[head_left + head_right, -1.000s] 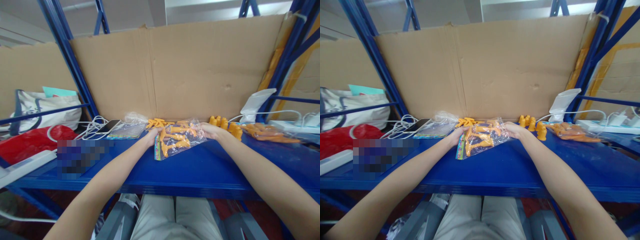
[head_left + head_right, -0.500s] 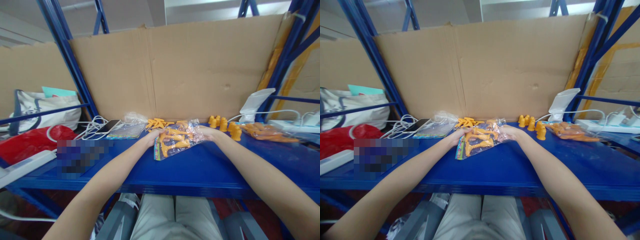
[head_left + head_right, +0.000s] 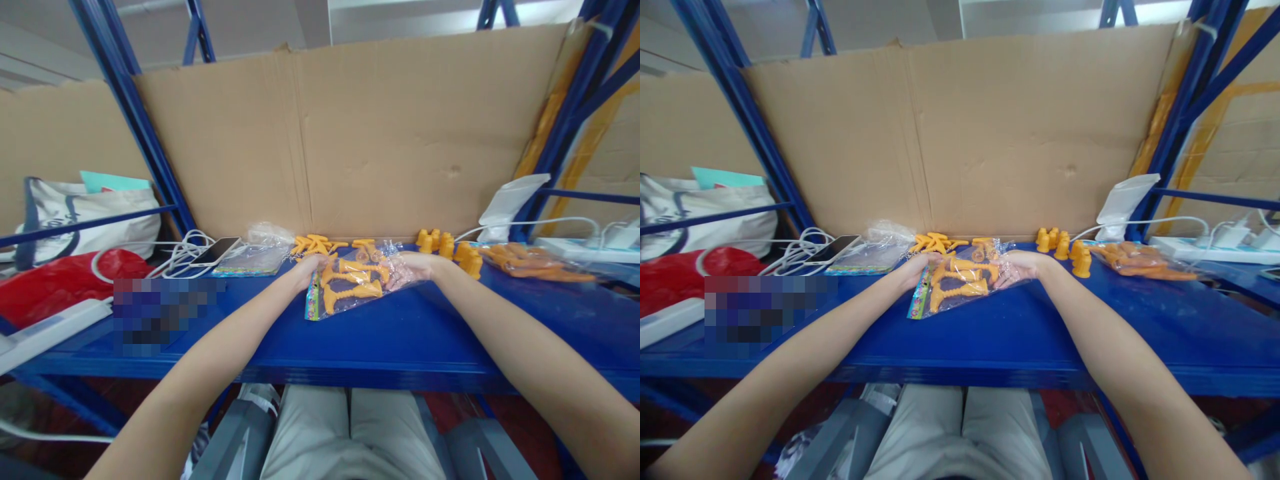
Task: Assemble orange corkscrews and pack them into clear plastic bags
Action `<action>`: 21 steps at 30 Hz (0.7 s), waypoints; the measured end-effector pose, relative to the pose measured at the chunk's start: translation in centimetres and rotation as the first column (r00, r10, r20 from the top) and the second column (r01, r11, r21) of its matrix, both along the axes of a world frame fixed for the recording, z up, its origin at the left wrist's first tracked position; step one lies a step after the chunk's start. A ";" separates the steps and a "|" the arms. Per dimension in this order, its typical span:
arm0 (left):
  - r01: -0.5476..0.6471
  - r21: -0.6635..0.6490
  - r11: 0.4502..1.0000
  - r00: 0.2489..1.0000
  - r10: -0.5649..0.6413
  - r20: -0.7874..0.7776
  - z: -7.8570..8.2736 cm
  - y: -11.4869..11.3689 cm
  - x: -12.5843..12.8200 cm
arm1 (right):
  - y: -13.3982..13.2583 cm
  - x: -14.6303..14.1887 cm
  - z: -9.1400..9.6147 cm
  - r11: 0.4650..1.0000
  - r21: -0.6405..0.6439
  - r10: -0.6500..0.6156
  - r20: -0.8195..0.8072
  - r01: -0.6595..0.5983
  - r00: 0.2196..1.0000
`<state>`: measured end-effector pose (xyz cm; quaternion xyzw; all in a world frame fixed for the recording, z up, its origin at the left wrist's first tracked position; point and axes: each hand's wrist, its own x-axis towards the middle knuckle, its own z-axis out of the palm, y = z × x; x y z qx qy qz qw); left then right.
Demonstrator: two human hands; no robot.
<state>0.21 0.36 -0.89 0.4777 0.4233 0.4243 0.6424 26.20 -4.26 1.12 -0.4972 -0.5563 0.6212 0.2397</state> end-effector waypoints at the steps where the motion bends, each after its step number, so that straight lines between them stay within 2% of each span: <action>1: -0.054 0.058 0.997 0.996 0.058 -0.065 0.0 0.0 0.0 | 0.1 0.0 -0.1 1.000 -0.014 -0.008 -0.002 0.008 1.000; 3: -0.169 0.241 0.956 0.958 0.217 -0.188 0.2 -0.2 0.1 | 0.2 0.0 -0.3 0.999 -0.030 -0.032 -0.017 0.031 0.999; 5: -0.197 0.458 0.867 0.903 0.342 -0.260 0.4 -0.6 0.3 | 0.4 -0.1 -0.5 0.998 -0.020 -0.067 -0.038 0.067 0.997; 8: -0.010 0.647 0.762 0.874 0.321 -0.364 0.6 -1.5 0.6 | 0.5 -0.5 -0.8 0.996 0.015 -0.089 -0.068 0.090 0.994; 10: 0.103 0.670 0.735 0.853 0.281 -0.440 0.4 -2.0 1.0 | 0.3 -0.8 -0.7 0.996 0.039 -0.076 -0.093 0.080 0.993; 13: 0.216 0.638 0.740 0.820 0.218 -0.530 -0.5 -2.5 1.5 | -0.2 -1.1 -0.5 0.996 0.068 -0.045 -0.153 0.056 0.987; 17: 0.243 0.611 0.753 0.836 0.156 -0.526 -1.3 -2.8 1.9 | -0.5 -1.3 -0.3 0.997 0.064 -0.024 -0.192 0.037 0.981; 21: 0.237 0.627 0.742 0.872 0.123 -0.475 -1.3 -2.9 2.0 | -0.6 -1.3 -0.1 0.997 0.038 -0.060 -0.159 0.067 0.985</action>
